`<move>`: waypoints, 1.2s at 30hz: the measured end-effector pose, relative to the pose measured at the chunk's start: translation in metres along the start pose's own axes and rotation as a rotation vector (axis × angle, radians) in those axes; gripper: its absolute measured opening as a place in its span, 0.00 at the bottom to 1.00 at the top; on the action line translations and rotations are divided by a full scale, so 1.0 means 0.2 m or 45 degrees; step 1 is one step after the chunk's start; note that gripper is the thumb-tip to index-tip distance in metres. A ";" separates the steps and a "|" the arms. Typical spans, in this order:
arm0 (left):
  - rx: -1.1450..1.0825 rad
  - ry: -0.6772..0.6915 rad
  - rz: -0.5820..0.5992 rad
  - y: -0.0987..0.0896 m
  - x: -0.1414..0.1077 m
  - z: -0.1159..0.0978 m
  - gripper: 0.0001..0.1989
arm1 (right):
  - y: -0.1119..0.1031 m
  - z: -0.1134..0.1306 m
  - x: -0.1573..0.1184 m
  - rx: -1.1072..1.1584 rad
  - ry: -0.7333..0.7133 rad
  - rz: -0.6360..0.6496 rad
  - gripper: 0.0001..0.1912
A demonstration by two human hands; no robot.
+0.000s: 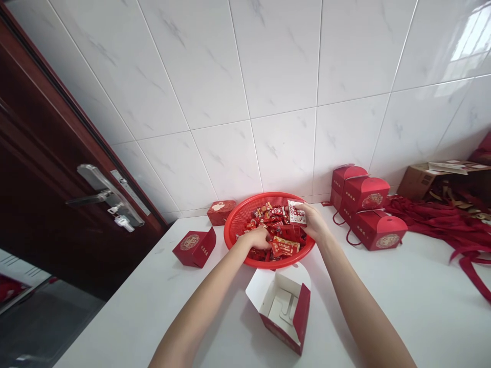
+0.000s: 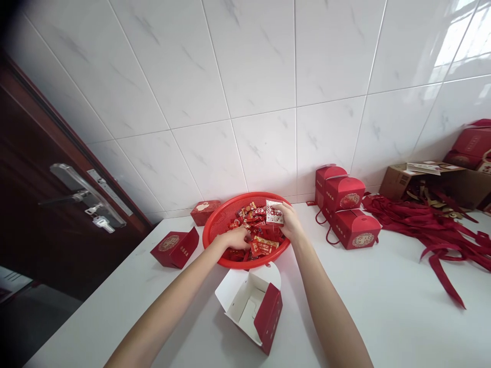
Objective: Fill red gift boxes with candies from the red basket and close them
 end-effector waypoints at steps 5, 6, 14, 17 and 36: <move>-0.182 0.074 0.058 0.01 0.02 0.03 0.10 | 0.02 0.00 -0.01 -0.029 0.014 0.034 0.12; -0.219 0.072 0.049 0.01 0.03 0.04 0.14 | 0.02 0.01 -0.01 -0.028 0.013 0.046 0.12; -0.585 0.050 -0.314 -0.08 0.01 0.06 0.25 | 0.05 0.00 -0.02 -0.054 -0.034 0.092 0.15; -0.906 0.240 -0.536 -0.15 -0.02 0.03 0.23 | 0.05 0.00 -0.02 -0.110 -0.057 0.060 0.16; -1.287 0.576 -0.352 -0.13 -0.03 -0.10 0.24 | 0.09 -0.01 -0.06 -0.425 -0.065 0.365 0.19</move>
Point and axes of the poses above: each hand's wrist, its own x-axis towards the middle knuckle, its own y-axis out of the palm, z = x × y, the point moved 4 cm from there along x, towards the middle knuckle, and after that the axes turned 8 degrees about -y, right-handed, at the moved point
